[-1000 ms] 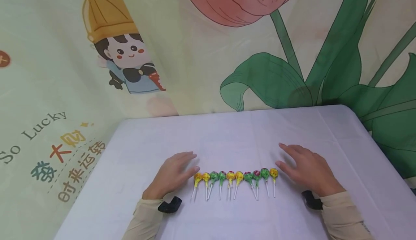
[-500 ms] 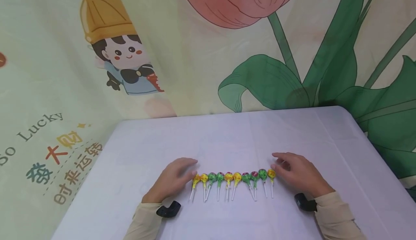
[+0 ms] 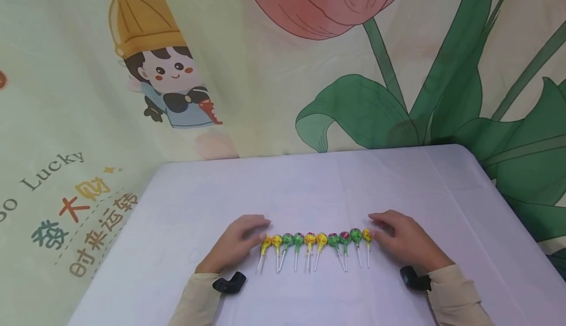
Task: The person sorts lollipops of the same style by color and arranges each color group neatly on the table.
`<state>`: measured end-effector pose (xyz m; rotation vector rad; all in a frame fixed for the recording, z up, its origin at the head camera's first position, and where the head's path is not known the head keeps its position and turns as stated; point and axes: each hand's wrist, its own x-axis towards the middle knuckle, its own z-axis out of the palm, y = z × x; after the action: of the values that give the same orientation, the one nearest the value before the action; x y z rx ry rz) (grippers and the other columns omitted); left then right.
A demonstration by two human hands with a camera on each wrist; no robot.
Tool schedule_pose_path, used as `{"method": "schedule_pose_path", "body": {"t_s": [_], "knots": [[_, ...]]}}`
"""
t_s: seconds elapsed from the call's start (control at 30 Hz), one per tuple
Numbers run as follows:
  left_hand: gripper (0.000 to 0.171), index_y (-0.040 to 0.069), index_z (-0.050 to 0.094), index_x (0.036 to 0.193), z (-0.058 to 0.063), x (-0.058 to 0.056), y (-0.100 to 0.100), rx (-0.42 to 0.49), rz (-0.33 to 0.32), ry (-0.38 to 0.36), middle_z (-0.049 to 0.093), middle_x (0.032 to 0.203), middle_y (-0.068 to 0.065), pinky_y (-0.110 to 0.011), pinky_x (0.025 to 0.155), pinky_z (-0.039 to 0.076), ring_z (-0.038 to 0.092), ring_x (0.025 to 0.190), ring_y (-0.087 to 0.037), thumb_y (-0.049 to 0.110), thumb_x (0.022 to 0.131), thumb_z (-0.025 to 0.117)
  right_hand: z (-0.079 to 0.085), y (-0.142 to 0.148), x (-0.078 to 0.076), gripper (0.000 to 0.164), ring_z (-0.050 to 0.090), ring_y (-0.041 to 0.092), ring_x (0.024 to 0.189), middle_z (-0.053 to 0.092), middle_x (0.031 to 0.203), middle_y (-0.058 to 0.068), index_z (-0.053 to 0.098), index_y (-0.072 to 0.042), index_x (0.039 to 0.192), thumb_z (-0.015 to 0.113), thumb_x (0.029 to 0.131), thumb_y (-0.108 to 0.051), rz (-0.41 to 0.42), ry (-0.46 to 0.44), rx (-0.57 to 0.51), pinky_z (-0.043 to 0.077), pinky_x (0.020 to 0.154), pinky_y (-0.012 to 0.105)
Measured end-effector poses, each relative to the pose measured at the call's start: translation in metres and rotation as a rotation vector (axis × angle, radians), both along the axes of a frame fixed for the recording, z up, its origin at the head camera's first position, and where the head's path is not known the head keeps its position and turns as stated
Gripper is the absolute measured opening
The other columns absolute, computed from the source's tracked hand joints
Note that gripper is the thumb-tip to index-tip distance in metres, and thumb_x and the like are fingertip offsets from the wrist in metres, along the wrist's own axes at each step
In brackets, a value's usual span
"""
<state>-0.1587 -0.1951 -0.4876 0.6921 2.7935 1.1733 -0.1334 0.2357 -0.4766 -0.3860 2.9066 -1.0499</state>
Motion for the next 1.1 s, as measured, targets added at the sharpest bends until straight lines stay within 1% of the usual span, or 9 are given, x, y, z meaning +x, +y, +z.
{"method": "schedule_pose_path", "body": {"t_s": [0.07,0.17,0.3,0.43,0.53,0.7,0.9,1.1], "knots": [[0.034,0.024,0.068,0.129,-0.003,-0.002,-0.002,0.010,0.002,0.000,0.060,0.133,0.007,-0.045,0.109,0.038,0.050,0.130,-0.017,0.032,0.096,0.068,-0.002,-0.001,0.000,0.043,0.061,0.022,0.108,0.064,0.122,0.004,0.064,-0.007,0.132,0.071,0.095,-0.028,-0.001,-0.005,-0.006,0.051,0.093,0.048],[0.031,0.026,0.070,0.127,-0.005,-0.002,-0.005,0.029,0.016,-0.031,0.060,0.133,0.007,-0.046,0.110,0.037,0.049,0.131,-0.017,0.029,0.095,0.070,-0.005,-0.001,0.000,0.044,0.060,0.019,0.106,0.064,0.120,0.001,0.064,-0.009,0.132,0.072,0.094,-0.030,-0.004,-0.015,-0.020,0.051,0.094,0.047],[0.028,0.031,0.071,0.123,-0.002,-0.001,-0.006,0.050,0.019,-0.070,0.060,0.136,0.004,-0.049,0.112,0.034,0.047,0.133,-0.017,0.034,0.095,0.069,-0.005,0.000,0.000,0.043,0.060,0.016,0.103,0.065,0.116,-0.003,0.065,-0.011,0.131,0.072,0.094,-0.032,-0.009,-0.016,-0.030,0.052,0.092,0.044],[0.029,0.031,0.071,0.123,0.002,-0.002,-0.005,0.043,0.017,-0.066,0.059,0.137,0.002,-0.049,0.113,0.033,0.046,0.134,-0.018,0.038,0.096,0.068,-0.003,0.001,-0.001,0.045,0.059,0.014,0.100,0.065,0.114,-0.005,0.065,-0.012,0.131,0.072,0.094,-0.035,0.004,-0.012,-0.032,0.053,0.090,0.038],[0.029,0.032,0.070,0.124,0.005,-0.002,-0.004,0.043,0.009,-0.081,0.058,0.139,0.001,-0.050,0.113,0.032,0.045,0.135,-0.018,0.037,0.096,0.068,-0.002,0.002,-0.002,0.045,0.058,0.014,0.100,0.065,0.114,-0.005,0.066,-0.012,0.131,0.073,0.093,-0.035,0.008,-0.012,-0.030,0.053,0.089,0.035],[0.029,0.034,0.070,0.124,0.006,-0.005,-0.004,0.050,-0.025,-0.133,0.054,0.144,0.002,-0.050,0.114,0.030,0.040,0.139,-0.018,0.034,0.095,0.068,0.000,0.001,-0.002,0.041,0.059,0.014,0.099,0.066,0.112,-0.004,0.067,-0.010,0.130,0.074,0.092,-0.027,0.003,-0.007,-0.016,0.053,0.089,0.036],[0.027,0.033,0.071,0.121,0.004,-0.003,-0.005,0.045,-0.024,-0.133,0.055,0.144,0.002,-0.052,0.113,0.030,0.040,0.140,-0.019,0.031,0.093,0.070,-0.001,-0.003,-0.002,0.037,0.058,0.013,0.096,0.065,0.108,-0.005,0.068,-0.009,0.127,0.073,0.091,-0.019,0.015,0.015,0.006,0.053,0.086,0.037],[0.026,0.033,0.073,0.118,0.005,0.001,-0.005,0.037,-0.017,-0.148,0.054,0.144,0.001,-0.055,0.113,0.029,0.040,0.139,-0.020,0.034,0.092,0.071,-0.003,-0.002,0.000,0.036,0.057,0.012,0.095,0.064,0.105,-0.007,0.070,-0.010,0.125,0.074,0.091,-0.020,0.026,0.017,0.018,0.053,0.083,0.034]]}}
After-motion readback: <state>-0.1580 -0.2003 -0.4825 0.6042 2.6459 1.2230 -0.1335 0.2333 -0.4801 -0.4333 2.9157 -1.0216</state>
